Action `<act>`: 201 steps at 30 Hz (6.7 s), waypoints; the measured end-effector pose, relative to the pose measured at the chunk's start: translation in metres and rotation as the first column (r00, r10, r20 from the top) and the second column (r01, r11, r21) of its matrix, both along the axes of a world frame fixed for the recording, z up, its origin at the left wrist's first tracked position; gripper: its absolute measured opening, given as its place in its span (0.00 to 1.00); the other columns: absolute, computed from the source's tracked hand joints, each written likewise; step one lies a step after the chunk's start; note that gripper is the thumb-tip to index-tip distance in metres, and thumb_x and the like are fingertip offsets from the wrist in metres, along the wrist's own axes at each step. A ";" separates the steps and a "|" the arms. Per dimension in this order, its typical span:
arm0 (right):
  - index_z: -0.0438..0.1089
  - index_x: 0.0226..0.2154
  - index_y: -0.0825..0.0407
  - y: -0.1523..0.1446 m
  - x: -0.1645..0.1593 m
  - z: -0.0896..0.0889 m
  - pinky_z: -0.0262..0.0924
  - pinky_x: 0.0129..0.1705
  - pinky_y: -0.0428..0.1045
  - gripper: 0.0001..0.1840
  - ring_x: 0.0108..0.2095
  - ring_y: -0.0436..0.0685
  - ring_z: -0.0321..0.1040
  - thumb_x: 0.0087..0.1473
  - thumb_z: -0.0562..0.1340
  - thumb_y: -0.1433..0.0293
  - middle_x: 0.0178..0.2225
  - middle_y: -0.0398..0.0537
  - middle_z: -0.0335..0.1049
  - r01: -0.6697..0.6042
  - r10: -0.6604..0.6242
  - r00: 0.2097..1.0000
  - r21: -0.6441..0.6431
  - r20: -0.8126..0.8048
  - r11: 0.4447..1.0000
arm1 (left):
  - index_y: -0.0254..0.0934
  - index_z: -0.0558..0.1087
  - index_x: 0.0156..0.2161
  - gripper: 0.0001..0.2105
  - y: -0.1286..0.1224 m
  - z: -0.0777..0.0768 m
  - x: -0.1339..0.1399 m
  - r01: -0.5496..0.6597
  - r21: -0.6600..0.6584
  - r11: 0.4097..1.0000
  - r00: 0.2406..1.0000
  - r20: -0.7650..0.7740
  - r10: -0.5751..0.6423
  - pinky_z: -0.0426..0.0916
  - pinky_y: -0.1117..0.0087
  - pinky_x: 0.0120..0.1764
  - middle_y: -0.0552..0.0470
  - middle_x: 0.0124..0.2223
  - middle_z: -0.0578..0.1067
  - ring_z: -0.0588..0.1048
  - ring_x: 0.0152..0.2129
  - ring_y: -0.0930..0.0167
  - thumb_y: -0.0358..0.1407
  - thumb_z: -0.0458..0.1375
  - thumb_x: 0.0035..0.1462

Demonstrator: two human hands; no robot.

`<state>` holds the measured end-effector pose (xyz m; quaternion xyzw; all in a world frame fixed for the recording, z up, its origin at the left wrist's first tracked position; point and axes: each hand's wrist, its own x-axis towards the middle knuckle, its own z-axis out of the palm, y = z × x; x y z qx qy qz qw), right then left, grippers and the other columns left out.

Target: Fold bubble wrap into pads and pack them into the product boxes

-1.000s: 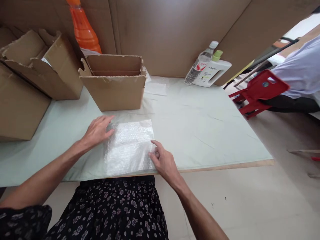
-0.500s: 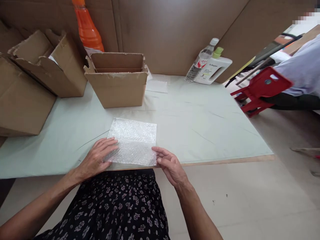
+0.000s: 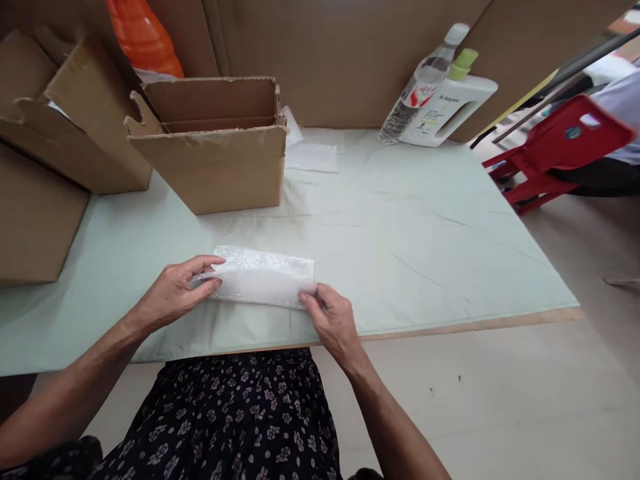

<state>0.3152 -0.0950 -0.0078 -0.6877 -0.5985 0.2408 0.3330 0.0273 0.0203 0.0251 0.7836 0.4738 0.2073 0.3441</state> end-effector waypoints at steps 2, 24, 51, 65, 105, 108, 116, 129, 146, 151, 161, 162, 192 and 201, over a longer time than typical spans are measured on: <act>0.65 0.25 0.48 0.012 -0.001 -0.006 0.60 0.31 0.50 0.18 0.27 0.54 0.62 0.66 0.57 0.60 0.23 0.43 0.65 0.032 -0.037 0.992 0.047 0.122 0.998 | 0.41 0.75 0.55 0.20 0.012 -0.001 0.006 -0.013 0.024 1.000 0.998 -0.064 0.014 0.74 0.69 0.36 0.54 0.36 0.82 0.78 0.28 0.70 0.42 0.58 0.59; 0.69 0.34 0.48 0.039 -0.003 0.009 0.61 0.29 0.48 0.09 0.26 0.53 0.65 0.60 0.64 0.61 0.26 0.41 0.68 0.097 -0.092 0.978 0.021 -0.185 0.995 | 0.40 0.67 0.63 0.24 0.023 -0.020 0.007 0.013 0.212 0.977 0.977 -0.210 0.032 0.74 0.61 0.46 0.46 0.48 0.80 0.78 0.40 0.64 0.36 0.54 0.61; 0.71 0.52 0.50 0.060 -0.086 0.037 0.66 0.50 0.57 0.15 0.47 0.58 0.73 0.64 0.63 0.64 0.48 0.50 0.78 -0.646 0.646 0.763 0.065 0.026 0.761 | 0.36 0.69 0.57 0.23 -0.072 -0.044 -0.036 0.035 0.352 0.935 0.993 0.092 -0.072 0.72 0.57 0.49 0.46 0.42 0.78 0.75 0.46 0.62 0.20 0.56 0.56; 0.67 0.62 0.49 0.097 -0.087 0.001 0.54 0.68 0.64 0.22 0.70 0.61 0.55 0.68 0.56 0.66 0.68 0.54 0.61 -0.781 0.776 0.623 0.022 0.099 0.624 | 0.37 0.73 0.41 0.07 -0.077 -0.036 -0.036 -0.046 0.369 0.928 0.986 0.167 -0.018 0.65 0.55 0.52 0.50 0.41 0.81 0.76 0.47 0.62 0.25 0.61 0.57; 0.73 0.55 0.52 0.116 -0.107 0.006 0.64 0.54 0.65 0.22 0.55 0.71 0.68 0.66 0.58 0.58 0.58 0.61 0.72 -0.487 0.458 0.808 -0.018 0.371 0.873 | 0.34 0.70 0.57 0.18 -0.019 -0.035 -0.041 -0.198 0.341 0.919 0.951 -0.161 0.265 0.73 0.60 0.43 0.45 0.42 0.78 0.76 0.37 0.63 0.32 0.55 0.63; 0.73 0.53 0.56 0.129 -0.112 -0.001 0.61 0.56 0.67 0.24 0.60 0.75 0.63 0.63 0.61 0.56 0.63 0.66 0.66 -0.538 0.523 0.752 -0.084 0.402 0.839 | 0.34 0.70 0.56 0.17 -0.014 -0.039 -0.040 -0.233 0.341 0.911 0.926 -0.208 0.315 0.73 0.56 0.46 0.42 0.45 0.77 0.76 0.43 0.59 0.34 0.57 0.63; 0.70 0.45 0.49 0.105 -0.108 0.008 0.67 0.51 0.57 0.11 0.46 0.60 0.75 0.64 0.61 0.61 0.48 0.52 0.78 -0.639 0.639 0.769 -0.001 0.002 0.769 | 0.38 0.60 0.67 0.33 -0.032 -0.033 -0.054 -0.321 0.008 0.947 0.936 0.153 0.316 0.74 0.56 0.53 0.39 0.58 0.74 0.76 0.53 0.60 0.35 0.61 0.58; 0.75 0.39 0.49 0.109 -0.056 0.047 0.68 0.34 0.47 0.13 0.32 0.53 0.72 0.59 0.66 0.57 0.34 0.45 0.76 -0.382 0.350 0.834 0.013 -0.427 0.924 | 0.44 0.63 0.66 0.28 0.005 0.009 -0.017 -0.134 0.192 0.972 0.953 0.293 0.074 0.78 0.69 0.43 0.48 0.47 0.80 0.81 0.41 0.68 0.35 0.61 0.62; 0.76 0.39 0.47 0.241 0.005 0.204 0.62 0.32 0.47 0.10 0.30 0.50 0.70 0.58 0.68 0.60 0.33 0.41 0.76 -0.334 0.170 0.920 0.483 0.352 0.810 | 0.36 0.72 0.50 0.16 0.106 0.037 0.006 -0.073 0.844 0.531 0.997 0.074 0.020 0.63 0.52 0.61 0.48 0.43 0.81 0.79 0.41 0.67 0.19 0.56 0.60; 0.75 0.39 0.50 0.276 -0.026 0.182 0.58 0.29 0.45 0.09 0.27 0.49 0.67 0.60 0.63 0.64 0.29 0.40 0.74 -0.523 0.448 0.825 0.164 0.346 0.837 | 0.36 0.73 0.48 0.14 0.107 0.038 0.006 -0.082 0.824 0.560 0.995 0.097 0.003 0.64 0.53 0.57 0.47 0.42 0.81 0.78 0.41 0.67 0.19 0.57 0.60; 0.79 0.43 0.45 0.315 -0.057 0.162 0.58 0.36 0.50 0.14 0.35 0.59 0.75 0.53 0.66 0.72 0.36 0.46 0.81 -0.638 0.704 0.338 -0.398 0.624 0.659 | 0.38 0.72 0.46 0.13 0.107 0.039 0.005 -0.094 0.804 0.587 0.993 0.119 -0.005 0.64 0.54 0.57 0.50 0.41 0.81 0.78 0.40 0.68 0.20 0.56 0.61; 0.79 0.47 0.44 0.316 -0.061 0.165 0.60 0.38 0.50 0.17 0.39 0.60 0.75 0.53 0.66 0.72 0.40 0.46 0.81 -0.642 0.709 0.338 -0.399 0.619 0.655 | 0.38 0.73 0.46 0.13 0.108 0.039 0.006 -0.096 0.804 0.588 0.993 0.120 -0.002 0.64 0.54 0.57 0.50 0.41 0.81 0.78 0.40 0.68 0.20 0.56 0.61; 0.75 0.40 0.52 0.171 0.068 0.059 0.72 0.33 0.55 0.27 0.33 0.65 0.77 0.50 0.66 0.47 0.35 0.55 0.80 0.018 -0.017 0.999 0.024 -0.035 1.000 | 0.39 0.55 0.71 0.41 0.044 -0.013 0.050 -0.213 -0.151 0.965 0.797 0.545 0.261 0.67 0.52 0.64 0.41 0.72 0.60 0.62 0.68 0.55 0.33 0.61 0.52; 0.72 0.52 0.53 0.235 -0.104 0.041 0.74 0.47 0.56 0.24 0.47 0.62 0.76 0.58 0.64 0.55 0.51 0.56 0.76 -0.564 0.581 0.754 0.153 -0.305 0.812 | 0.44 0.56 0.71 0.35 -0.081 -0.058 -0.066 -0.737 -0.197 0.647 0.508 0.470 0.722 0.73 0.54 0.59 0.39 0.69 0.64 0.74 0.59 0.56 0.40 0.62 0.61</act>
